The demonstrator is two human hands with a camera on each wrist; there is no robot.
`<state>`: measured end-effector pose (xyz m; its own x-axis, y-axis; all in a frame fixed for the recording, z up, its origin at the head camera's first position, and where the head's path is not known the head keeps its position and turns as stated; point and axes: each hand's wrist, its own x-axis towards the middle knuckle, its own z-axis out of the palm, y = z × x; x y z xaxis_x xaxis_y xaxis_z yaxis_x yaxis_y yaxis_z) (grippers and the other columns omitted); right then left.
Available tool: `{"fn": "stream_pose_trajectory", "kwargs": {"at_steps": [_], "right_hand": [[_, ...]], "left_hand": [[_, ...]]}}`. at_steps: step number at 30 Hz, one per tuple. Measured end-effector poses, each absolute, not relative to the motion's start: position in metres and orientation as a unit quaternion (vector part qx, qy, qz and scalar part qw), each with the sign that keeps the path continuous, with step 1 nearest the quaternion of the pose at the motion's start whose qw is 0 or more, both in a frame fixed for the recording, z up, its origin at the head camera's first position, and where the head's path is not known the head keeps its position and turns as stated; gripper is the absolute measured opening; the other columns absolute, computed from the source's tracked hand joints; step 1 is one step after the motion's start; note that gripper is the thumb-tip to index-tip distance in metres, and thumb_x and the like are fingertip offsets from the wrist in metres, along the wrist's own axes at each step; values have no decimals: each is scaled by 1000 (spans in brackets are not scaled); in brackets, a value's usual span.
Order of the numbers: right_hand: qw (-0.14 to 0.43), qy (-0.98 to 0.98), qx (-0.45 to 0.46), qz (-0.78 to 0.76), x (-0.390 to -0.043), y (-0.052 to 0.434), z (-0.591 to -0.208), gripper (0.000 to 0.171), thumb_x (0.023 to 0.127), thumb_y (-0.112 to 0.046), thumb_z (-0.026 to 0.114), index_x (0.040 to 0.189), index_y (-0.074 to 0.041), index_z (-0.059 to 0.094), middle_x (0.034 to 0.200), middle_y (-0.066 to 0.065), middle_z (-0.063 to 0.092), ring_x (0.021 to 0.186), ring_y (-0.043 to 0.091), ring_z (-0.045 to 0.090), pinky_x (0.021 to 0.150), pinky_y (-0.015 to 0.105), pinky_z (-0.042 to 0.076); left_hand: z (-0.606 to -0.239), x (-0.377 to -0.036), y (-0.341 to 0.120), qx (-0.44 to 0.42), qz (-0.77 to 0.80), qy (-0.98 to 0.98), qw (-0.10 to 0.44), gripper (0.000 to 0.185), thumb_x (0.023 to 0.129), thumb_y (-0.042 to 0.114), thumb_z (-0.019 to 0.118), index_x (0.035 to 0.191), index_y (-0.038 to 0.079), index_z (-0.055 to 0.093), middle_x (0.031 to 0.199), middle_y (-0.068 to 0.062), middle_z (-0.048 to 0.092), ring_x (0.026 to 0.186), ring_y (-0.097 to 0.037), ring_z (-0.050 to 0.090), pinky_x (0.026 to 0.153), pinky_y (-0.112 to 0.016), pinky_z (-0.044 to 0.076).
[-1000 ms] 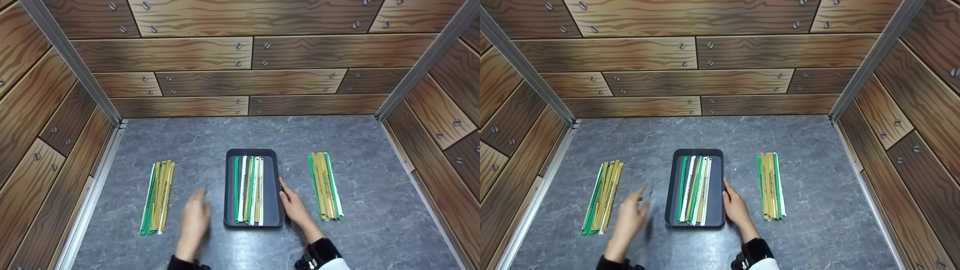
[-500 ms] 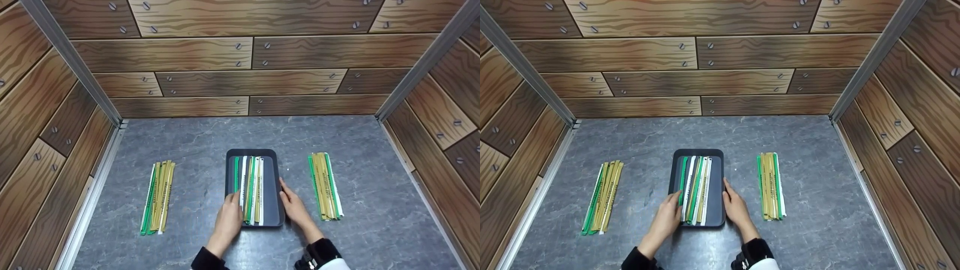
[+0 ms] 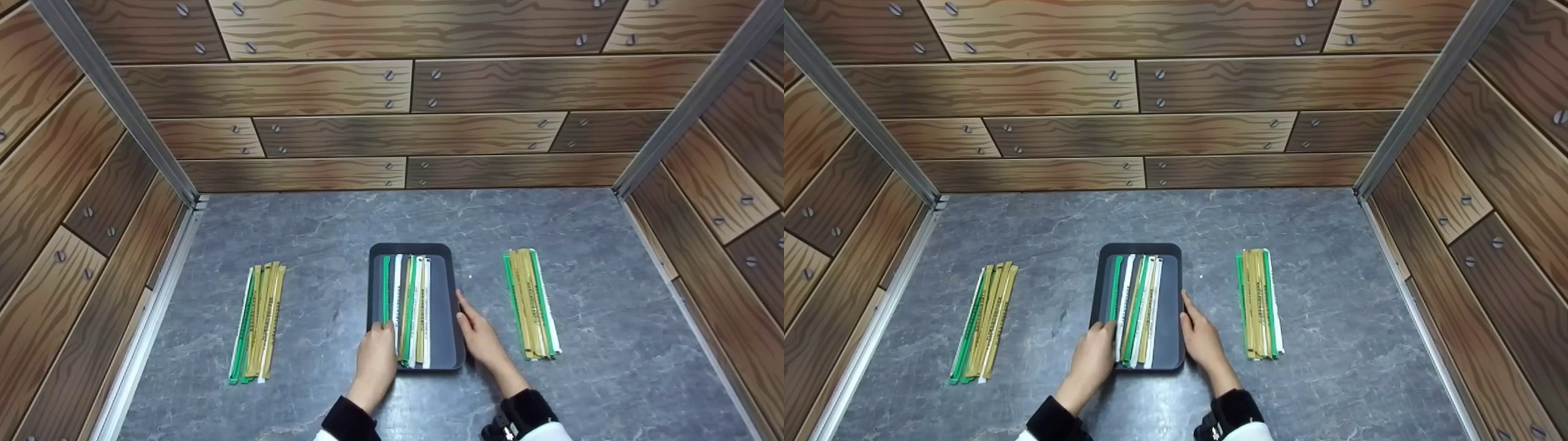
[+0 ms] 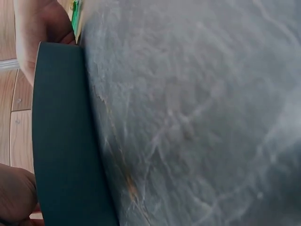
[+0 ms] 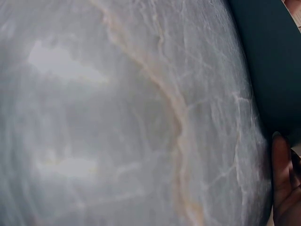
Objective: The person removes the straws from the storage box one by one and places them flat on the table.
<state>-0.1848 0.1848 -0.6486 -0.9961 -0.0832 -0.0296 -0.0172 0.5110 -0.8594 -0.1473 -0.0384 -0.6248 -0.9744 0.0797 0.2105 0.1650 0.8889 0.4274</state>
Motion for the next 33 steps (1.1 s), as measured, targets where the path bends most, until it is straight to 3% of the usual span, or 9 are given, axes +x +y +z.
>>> {"fn": "stream_pose_trajectory", "kwargs": {"at_steps": [6,18,33], "right_hand": [[27,868,-36,-495,-184,185,-648,50,105,-19,47,153,-16,35,151,17,38,137,37,37,111,52,30],[23,871,-33,-490,-184,185,-649,50,105,-18,47,153,-16,35,150,17,38,136,38,38,111,52,31],[9,871,-48,-489,-186,185,-652,49,104,-15,47,152,-12,36,150,18,39,136,38,38,111,51,30]], "left_hand": [[-627,-148,-37,-60,-217,-970,95,32,67,-3,81,95,-5,66,82,-17,60,63,-29,62,54,-39,55],[-627,-148,-36,-79,-200,-968,126,22,69,-15,73,87,-4,65,79,-16,59,61,-28,61,53,-37,54],[-624,-146,-35,-60,-222,-967,113,31,70,-10,76,99,-5,65,79,-18,62,65,-31,64,56,-38,56]]}}
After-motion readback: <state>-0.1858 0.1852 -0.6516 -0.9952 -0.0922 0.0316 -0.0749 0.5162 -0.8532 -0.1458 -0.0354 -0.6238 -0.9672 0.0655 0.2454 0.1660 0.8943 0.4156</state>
